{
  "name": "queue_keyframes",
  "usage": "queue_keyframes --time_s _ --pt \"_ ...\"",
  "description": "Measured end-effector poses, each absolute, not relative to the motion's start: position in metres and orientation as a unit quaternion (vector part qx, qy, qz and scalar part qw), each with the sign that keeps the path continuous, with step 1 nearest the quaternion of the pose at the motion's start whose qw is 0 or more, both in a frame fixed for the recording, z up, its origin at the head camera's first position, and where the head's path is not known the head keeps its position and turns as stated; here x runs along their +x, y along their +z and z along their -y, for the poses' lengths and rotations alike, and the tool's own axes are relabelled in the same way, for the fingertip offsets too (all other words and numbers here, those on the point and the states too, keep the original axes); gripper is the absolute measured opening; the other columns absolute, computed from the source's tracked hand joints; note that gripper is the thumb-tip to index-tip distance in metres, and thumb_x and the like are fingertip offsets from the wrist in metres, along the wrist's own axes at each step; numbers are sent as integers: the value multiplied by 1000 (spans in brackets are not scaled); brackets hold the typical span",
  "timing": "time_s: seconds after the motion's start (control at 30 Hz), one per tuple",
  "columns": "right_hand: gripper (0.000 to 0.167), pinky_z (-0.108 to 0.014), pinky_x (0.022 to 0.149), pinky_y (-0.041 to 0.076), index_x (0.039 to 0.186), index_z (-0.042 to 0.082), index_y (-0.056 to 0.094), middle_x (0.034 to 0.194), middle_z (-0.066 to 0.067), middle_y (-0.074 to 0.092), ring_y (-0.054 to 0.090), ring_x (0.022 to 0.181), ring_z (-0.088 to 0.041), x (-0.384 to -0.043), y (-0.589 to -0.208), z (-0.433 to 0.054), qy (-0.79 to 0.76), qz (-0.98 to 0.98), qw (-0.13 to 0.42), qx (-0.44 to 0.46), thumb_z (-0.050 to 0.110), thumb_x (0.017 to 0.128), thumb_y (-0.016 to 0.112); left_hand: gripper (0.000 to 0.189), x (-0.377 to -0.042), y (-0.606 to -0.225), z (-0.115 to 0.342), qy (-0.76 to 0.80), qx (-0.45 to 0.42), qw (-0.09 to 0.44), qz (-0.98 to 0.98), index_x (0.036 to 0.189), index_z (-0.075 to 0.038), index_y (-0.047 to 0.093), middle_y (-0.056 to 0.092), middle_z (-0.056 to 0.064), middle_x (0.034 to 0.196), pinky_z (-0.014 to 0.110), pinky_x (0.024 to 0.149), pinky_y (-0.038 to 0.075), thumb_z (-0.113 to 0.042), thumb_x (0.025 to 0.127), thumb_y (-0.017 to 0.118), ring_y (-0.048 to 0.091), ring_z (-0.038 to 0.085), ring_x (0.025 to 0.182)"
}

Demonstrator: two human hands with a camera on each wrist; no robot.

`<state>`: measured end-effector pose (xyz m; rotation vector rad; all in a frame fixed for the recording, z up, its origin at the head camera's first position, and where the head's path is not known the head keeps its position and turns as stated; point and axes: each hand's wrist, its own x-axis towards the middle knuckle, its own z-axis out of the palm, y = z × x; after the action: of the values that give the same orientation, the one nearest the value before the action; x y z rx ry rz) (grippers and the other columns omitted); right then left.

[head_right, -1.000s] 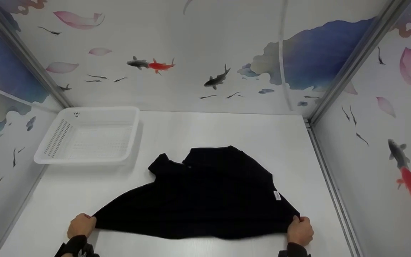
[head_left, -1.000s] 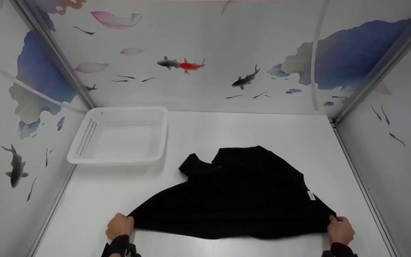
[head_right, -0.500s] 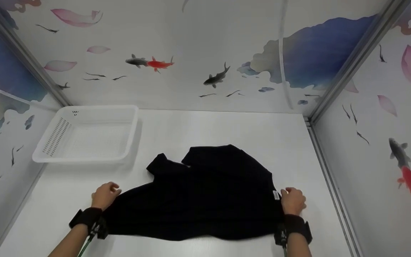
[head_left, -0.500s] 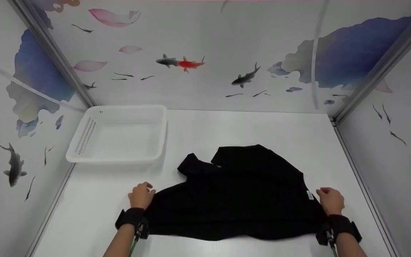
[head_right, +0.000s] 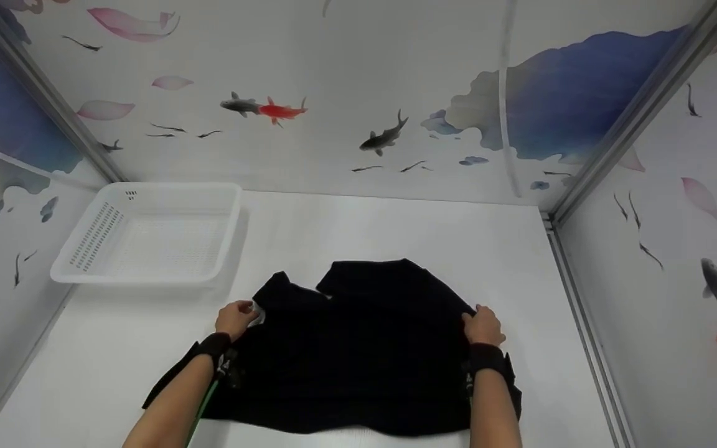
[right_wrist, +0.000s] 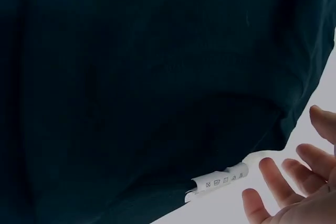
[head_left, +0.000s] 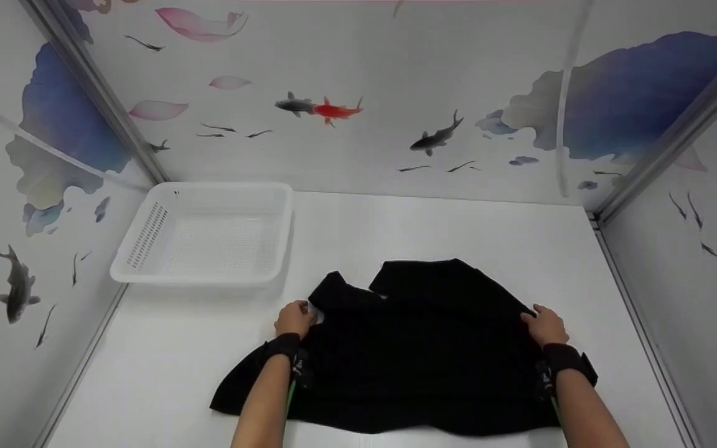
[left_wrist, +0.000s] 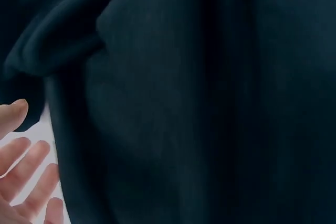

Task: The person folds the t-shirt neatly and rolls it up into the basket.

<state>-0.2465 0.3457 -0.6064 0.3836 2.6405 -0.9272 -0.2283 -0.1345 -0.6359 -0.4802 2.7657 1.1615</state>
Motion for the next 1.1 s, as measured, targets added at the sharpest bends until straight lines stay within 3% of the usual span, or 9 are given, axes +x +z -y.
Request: queue_keyframes --time_s 0.23,0.4,0.5,0.6,0.8,0.9,1.1 --pt "52 -69 100 28 139 -16 37 142 -38 35 36 126 -56 -247 -610 -344 -284 -936 153 142 18 99 42 41 -230 -638 125 412 -202 42 -888 126 7 60 67 19 113 55 98 39 -14 91 57 61 36 108" --pt "41 -68 93 36 121 -18 54 123 -39 52 50 111 -56 -251 -608 -341 -254 -949 126 135 15 97 48 32 -237 -630 121 423 -231 25 -876 118 6 65 67 21 111 50 92 47 -6 92 53 62 37 103" --pt "36 -67 88 39 112 -18 60 113 -39 57 52 104 -56 -252 -605 -344 -242 -956 90 137 13 96 52 25 -243 -625 122 428 -230 -10 -874 107 9 68 68 23 103 48 86 50 -3 92 53 63 37 96" --pt "35 -68 86 40 112 -17 60 112 -41 53 48 105 -58 -254 -599 -352 -240 -958 54 149 12 96 52 20 -251 -612 123 457 -233 -61 -856 102 10 66 67 24 98 47 83 50 -2 92 54 63 38 91" --pt "37 -66 89 40 118 -18 55 117 -42 47 45 108 -59 -263 -583 -374 -269 -946 13 181 11 98 47 20 -270 -578 123 516 -229 -129 -815 107 9 62 64 23 99 41 72 54 -3 97 50 66 36 81" --pt "35 -61 86 44 117 -18 56 116 -40 52 52 104 -55 -266 -576 -382 -277 -942 -3 187 10 98 48 18 -278 -567 129 465 -190 -150 -851 106 9 62 66 24 97 42 72 55 -3 98 52 67 36 79" --pt "34 -59 86 45 119 -17 56 115 -38 56 54 101 -54 -270 -565 -391 -296 -934 -14 200 10 99 47 8 -294 -549 149 207 18 -215 -954 84 9 67 65 22 80 43 67 55 3 88 66 64 37 75"
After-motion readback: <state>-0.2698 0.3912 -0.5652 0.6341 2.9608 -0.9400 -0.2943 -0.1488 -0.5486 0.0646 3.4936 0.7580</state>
